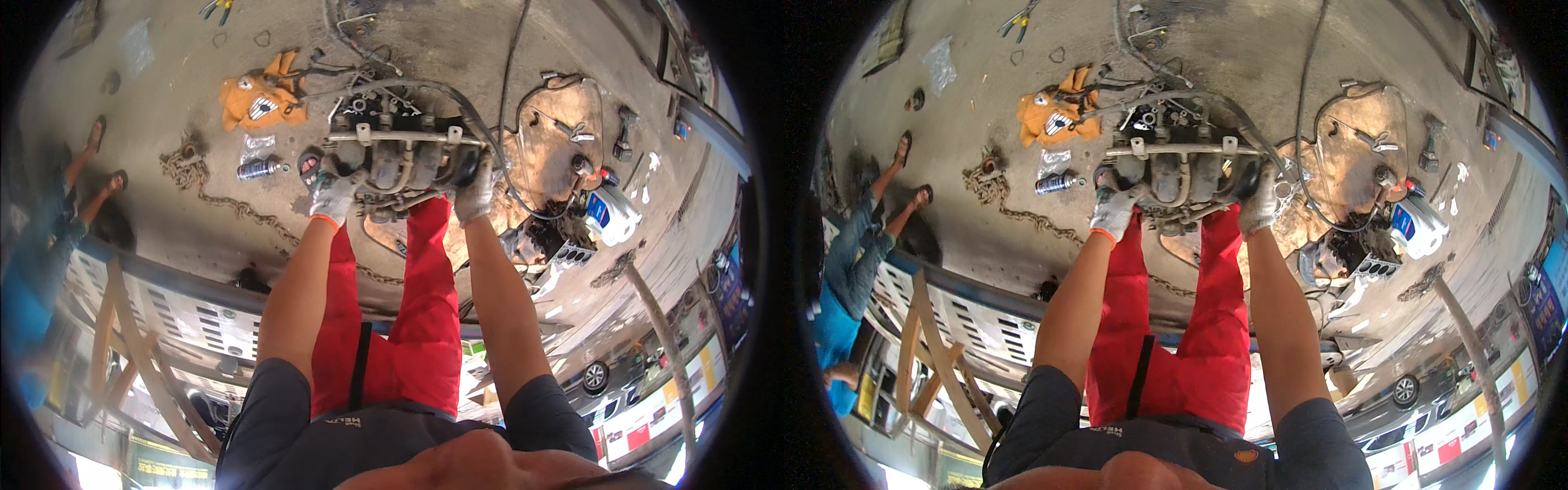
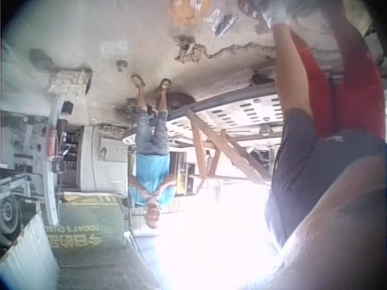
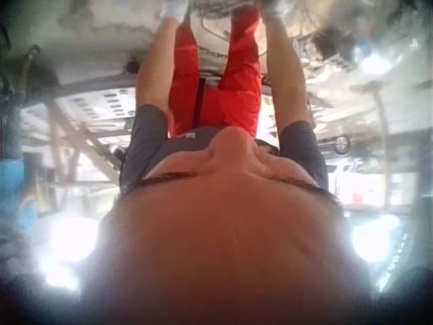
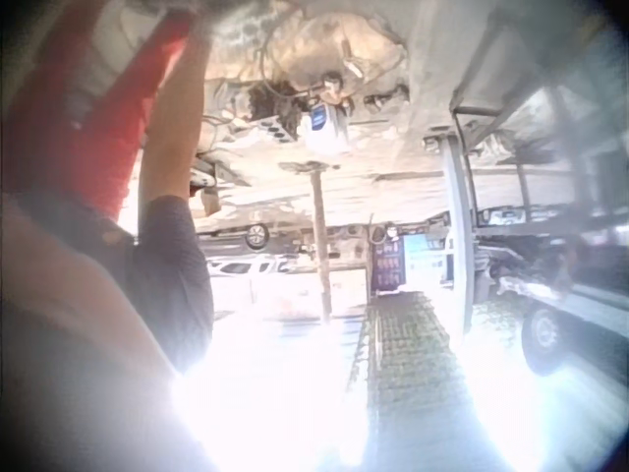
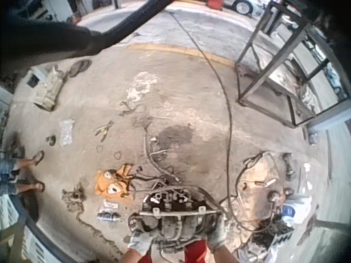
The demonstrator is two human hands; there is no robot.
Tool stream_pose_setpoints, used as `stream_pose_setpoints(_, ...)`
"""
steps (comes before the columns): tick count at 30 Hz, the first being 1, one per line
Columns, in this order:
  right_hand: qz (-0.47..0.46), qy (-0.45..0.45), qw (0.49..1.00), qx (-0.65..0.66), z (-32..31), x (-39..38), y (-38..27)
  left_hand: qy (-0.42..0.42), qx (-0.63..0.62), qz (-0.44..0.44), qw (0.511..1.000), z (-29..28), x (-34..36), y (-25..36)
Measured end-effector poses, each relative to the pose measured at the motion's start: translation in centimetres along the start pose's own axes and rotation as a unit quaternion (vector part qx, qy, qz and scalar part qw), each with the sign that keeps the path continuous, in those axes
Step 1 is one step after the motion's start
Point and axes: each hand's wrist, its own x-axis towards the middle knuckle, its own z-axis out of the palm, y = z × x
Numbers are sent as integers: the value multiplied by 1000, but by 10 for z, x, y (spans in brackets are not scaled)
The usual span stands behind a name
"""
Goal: The person sits on the floor and cleans an engine block with a cloth. They then unpack and install several green gaskets onto the engine. Finally, they lift the engine block and place it on a metal stand.
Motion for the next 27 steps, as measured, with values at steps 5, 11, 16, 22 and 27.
stream_pose_setpoints(5,56,-27,996,59,-24,24,45,8,121,-56,991,-17,35,-8)
stream_pose_setpoints(11,94,7,992,82,-31,10,67,-18,116,-69,991,-25,49,-21)
stream_pose_setpoints(16,94,34,994,53,-30,10,71,-12,188,-56,981,-23,54,-16)
stream_pose_setpoints(22,123,16,991,-54,-25,-22,60,19,73,-120,990,-34,56,-34)
stream_pose_setpoints(27,143,-129,976,-100,-63,-27,97,-43,252,-265,930,-68,80,-61)
